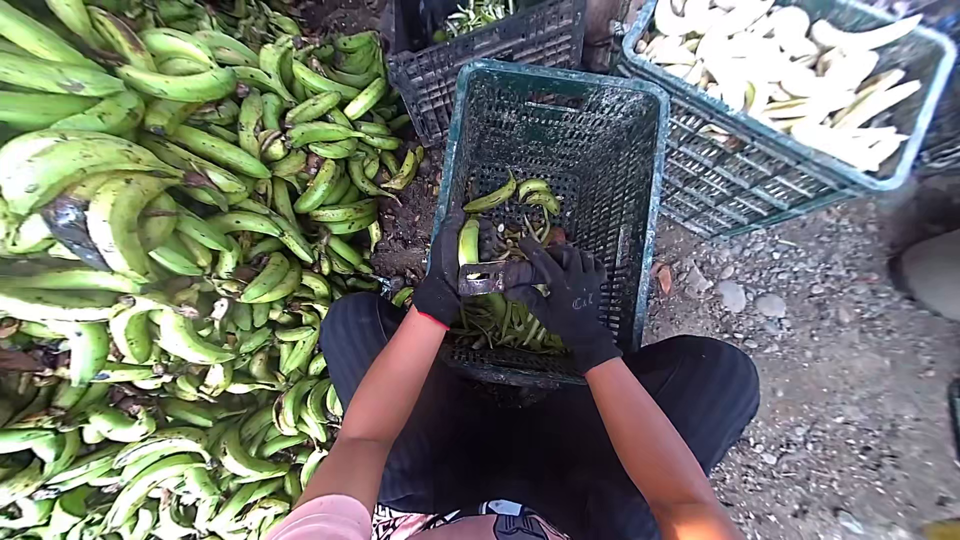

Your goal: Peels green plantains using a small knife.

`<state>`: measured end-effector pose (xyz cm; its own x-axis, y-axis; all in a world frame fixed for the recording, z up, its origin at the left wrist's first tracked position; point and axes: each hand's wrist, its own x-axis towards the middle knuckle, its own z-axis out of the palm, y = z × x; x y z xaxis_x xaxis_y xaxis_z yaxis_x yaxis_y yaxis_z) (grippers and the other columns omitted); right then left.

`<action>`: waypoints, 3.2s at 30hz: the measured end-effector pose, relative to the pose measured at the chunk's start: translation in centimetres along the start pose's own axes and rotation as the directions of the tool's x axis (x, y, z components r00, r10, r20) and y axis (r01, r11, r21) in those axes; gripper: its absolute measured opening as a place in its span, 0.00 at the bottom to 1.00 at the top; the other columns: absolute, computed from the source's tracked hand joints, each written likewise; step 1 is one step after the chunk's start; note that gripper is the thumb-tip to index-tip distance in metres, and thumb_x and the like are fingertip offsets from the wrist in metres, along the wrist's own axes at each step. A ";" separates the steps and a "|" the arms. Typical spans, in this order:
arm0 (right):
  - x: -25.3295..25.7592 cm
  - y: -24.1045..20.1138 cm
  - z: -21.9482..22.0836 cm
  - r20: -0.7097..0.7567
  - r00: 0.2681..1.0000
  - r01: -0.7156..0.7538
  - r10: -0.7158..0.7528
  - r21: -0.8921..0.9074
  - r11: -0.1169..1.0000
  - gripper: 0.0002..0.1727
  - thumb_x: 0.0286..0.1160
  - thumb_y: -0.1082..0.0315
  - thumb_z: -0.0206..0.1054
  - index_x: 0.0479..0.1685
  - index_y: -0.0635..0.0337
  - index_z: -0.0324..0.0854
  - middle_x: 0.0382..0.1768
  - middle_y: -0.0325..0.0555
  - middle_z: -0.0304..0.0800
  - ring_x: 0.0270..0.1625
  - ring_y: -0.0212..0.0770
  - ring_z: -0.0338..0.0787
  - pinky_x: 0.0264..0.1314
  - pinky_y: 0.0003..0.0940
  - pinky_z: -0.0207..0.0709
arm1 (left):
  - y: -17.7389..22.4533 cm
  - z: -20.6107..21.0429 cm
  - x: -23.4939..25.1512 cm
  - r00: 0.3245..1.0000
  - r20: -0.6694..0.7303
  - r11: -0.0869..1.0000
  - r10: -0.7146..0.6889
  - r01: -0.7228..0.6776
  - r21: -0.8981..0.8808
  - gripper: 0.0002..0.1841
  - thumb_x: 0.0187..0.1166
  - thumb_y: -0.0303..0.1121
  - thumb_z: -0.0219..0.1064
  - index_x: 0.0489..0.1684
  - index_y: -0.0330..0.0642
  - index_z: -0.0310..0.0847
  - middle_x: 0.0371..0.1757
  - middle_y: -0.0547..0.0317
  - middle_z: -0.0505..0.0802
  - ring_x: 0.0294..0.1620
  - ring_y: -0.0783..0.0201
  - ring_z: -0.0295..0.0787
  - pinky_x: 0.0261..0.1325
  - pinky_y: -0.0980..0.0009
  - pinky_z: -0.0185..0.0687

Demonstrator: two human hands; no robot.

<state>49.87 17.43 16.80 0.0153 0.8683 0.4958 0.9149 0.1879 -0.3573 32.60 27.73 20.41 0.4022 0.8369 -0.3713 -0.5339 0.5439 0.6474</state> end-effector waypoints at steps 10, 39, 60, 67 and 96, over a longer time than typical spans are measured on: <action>1.0 -1.9 -1.0 0.431 0.801 -0.557 0.416 0.283 0.781 0.34 0.87 0.34 0.44 0.83 0.40 0.74 0.67 0.57 0.84 0.64 0.62 0.86 0.56 0.73 0.76 | -1.2 1.3 -0.9 0.879 0.122 0.487 0.461 -0.365 0.793 0.30 0.95 0.43 0.30 0.72 0.35 0.76 0.54 0.49 0.90 0.51 0.67 0.88 0.58 0.67 0.85; 1.8 0.6 -0.2 0.435 0.769 -0.628 0.468 0.378 0.680 0.30 0.90 0.43 0.47 0.71 0.54 0.82 0.58 0.56 0.90 0.60 0.55 0.89 0.62 0.66 0.76 | 0.0 1.9 -2.1 0.921 0.305 0.455 0.241 -0.385 0.803 0.29 0.92 0.46 0.33 0.71 0.38 0.76 0.50 0.55 0.90 0.44 0.68 0.88 0.51 0.66 0.86; -1.5 9.6 -13.8 -0.166 0.582 -0.303 0.796 0.865 0.401 0.27 0.96 0.52 0.40 0.77 0.62 0.69 0.46 0.39 0.93 0.26 0.29 0.87 0.33 0.30 0.86 | 1.0 22.1 5.1 0.645 0.729 0.130 0.230 -0.762 0.634 0.30 0.91 0.43 0.51 0.89 0.38 0.58 0.71 0.49 0.85 0.66 0.68 0.84 0.71 0.68 0.79; -1.9 8.9 -13.5 -0.087 0.651 -0.432 0.754 0.775 0.462 0.29 0.94 0.43 0.40 0.81 0.49 0.66 0.55 0.39 0.91 0.27 0.30 0.84 0.31 0.33 0.83 | -3.5 11.2 4.3 0.987 0.147 -0.399 -0.062 -0.159 0.903 0.37 0.90 0.62 0.41 0.79 0.40 0.73 0.68 0.32 0.86 0.70 0.32 0.81 0.70 0.28 0.70; 1.9 4.4 -6.7 0.353 0.806 -0.492 0.476 0.845 0.207 0.39 0.91 0.38 0.33 0.75 0.64 0.67 0.26 0.39 0.84 0.22 0.34 0.83 0.30 0.33 0.84 | -2.0 -2.1 0.2 0.941 -0.202 0.248 -0.273 0.272 0.930 0.20 0.90 0.35 0.55 0.70 0.28 0.74 0.59 0.38 0.86 0.57 0.49 0.85 0.61 0.51 0.82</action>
<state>56.65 16.80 21.50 0.3051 0.9510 -0.0499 -0.1596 -0.0006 -0.9872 32.22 26.94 17.65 0.3736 0.6514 -0.6604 0.6687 0.3044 0.6784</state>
